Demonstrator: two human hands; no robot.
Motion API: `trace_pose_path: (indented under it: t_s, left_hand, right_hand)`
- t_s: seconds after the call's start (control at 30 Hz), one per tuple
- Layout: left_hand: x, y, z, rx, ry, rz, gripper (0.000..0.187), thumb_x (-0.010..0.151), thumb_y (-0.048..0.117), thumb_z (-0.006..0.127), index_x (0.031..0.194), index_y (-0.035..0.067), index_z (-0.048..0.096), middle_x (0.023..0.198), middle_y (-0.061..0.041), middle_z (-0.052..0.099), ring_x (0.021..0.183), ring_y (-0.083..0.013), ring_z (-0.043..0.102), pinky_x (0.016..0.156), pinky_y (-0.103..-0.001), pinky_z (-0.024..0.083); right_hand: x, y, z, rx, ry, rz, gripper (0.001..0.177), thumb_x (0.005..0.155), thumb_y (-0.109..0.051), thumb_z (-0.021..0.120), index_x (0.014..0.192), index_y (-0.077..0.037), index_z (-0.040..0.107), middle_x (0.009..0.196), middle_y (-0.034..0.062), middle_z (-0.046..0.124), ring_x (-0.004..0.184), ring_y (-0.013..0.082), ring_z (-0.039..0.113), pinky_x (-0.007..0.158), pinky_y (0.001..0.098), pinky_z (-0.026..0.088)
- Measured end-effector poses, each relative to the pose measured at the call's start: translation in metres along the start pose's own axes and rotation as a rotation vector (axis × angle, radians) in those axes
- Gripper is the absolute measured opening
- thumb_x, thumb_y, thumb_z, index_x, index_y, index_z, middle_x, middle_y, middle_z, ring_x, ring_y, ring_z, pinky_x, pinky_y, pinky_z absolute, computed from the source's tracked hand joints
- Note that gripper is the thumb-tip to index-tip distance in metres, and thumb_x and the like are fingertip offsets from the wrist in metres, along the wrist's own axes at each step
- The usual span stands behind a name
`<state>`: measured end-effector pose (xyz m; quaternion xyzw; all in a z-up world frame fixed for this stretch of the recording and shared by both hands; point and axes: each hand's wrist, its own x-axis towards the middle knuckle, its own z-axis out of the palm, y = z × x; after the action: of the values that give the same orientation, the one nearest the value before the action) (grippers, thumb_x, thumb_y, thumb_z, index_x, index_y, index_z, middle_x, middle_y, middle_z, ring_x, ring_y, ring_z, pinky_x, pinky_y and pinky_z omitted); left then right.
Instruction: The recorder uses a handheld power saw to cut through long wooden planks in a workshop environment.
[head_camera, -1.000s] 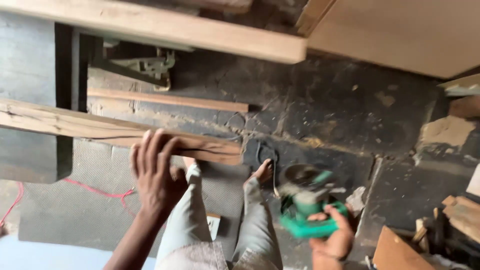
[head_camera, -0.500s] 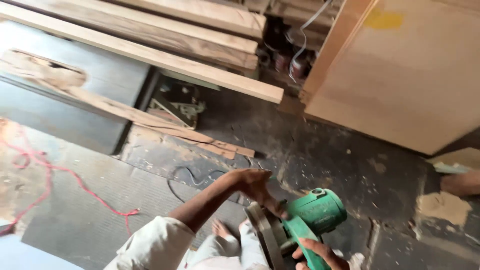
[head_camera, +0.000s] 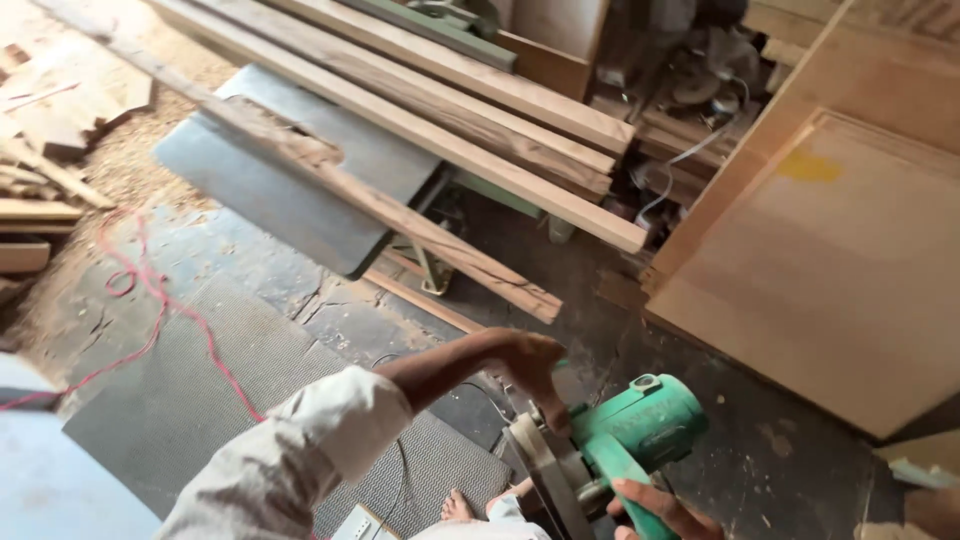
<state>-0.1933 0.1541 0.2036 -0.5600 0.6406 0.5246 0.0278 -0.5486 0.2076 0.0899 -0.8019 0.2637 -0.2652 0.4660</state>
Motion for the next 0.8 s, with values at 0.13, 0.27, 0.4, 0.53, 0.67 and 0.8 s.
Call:
trace_pose_path:
  t_s: [0.13, 0.27, 0.4, 0.53, 0.67, 0.8]
  left_hand:
    - [-0.03, -0.005, -0.004, 0.022, -0.008, 0.096, 0.096, 0.049, 0.056, 0.087, 0.12, -0.007, 0.069, 0.112, -0.023, 0.076, 0.103, -0.0328, 0.074, 0.087, -0.039, 0.058]
    - [-0.055, 0.001, -0.012, 0.113, -0.037, -0.027, 0.11, 0.053, 0.059, 0.086, 0.126, -0.018, 0.057, 0.114, -0.026, 0.074, 0.101, -0.0355, 0.076, 0.077, -0.042, 0.064]
    - [-0.066, -0.001, -0.012, 0.057, -0.015, -0.036, 0.12, 0.051, 0.06, 0.088, 0.135, -0.016, 0.047, 0.122, -0.024, 0.069, 0.105, -0.0321, 0.072, 0.079, -0.038, 0.064]
    - [-0.073, -0.004, -0.008, 0.06, -0.044, -0.028, 0.122, 0.053, 0.062, 0.088, 0.137, -0.016, 0.045, 0.128, -0.025, 0.063, 0.109, -0.0315, 0.07, 0.08, -0.039, 0.065]
    - [-0.077, -0.004, -0.004, 0.092, -0.098, -0.016, 0.11, 0.054, 0.065, 0.084, 0.127, -0.014, 0.061, 0.128, -0.023, 0.066, 0.109, -0.0312, 0.07, 0.079, -0.041, 0.066]
    - [-0.071, -0.004, 0.011, 0.092, -0.097, 0.024, 0.111, 0.055, 0.069, 0.08, 0.131, -0.01, 0.061, 0.132, -0.024, 0.065, 0.114, -0.0342, 0.068, 0.085, -0.045, 0.061]
  right_hand:
    - [0.008, -0.037, 0.018, -0.038, 0.077, 0.096, 0.054, 0.074, -0.003, 0.079, 0.124, -0.021, 0.074, 0.093, 0.0085, 0.079, 0.084, 0.018, 0.078, 0.077, 0.0346, 0.068]
    - [0.015, -0.061, 0.022, 0.019, 0.05, 0.346, 0.048, 0.078, -0.006, 0.074, 0.123, -0.022, 0.073, 0.096, 0.0108, 0.077, 0.077, 0.0204, 0.078, 0.071, 0.0372, 0.067]
    - [0.017, -0.065, 0.02, 0.017, 0.025, 0.264, 0.049, 0.078, -0.005, 0.072, 0.125, -0.02, 0.072, 0.098, 0.0123, 0.076, 0.079, 0.02, 0.082, 0.075, 0.0384, 0.066]
    - [0.016, -0.071, 0.022, -0.007, 0.01, 0.152, 0.049, 0.079, -0.008, 0.073, 0.127, -0.019, 0.07, 0.097, 0.0122, 0.077, 0.088, 0.0211, 0.078, 0.082, 0.0397, 0.069]
    - [0.012, -0.08, 0.026, -0.051, 0.034, 0.156, 0.047, 0.08, -0.009, 0.073, 0.126, -0.019, 0.071, 0.096, 0.0119, 0.078, 0.09, 0.02, 0.078, 0.083, 0.0374, 0.067]
    - [0.004, -0.08, 0.021, 0.076, 0.05, 0.33, 0.048, 0.079, -0.005, 0.072, 0.125, -0.018, 0.074, 0.099, 0.0149, 0.077, 0.078, 0.0204, 0.08, 0.075, 0.0365, 0.065]
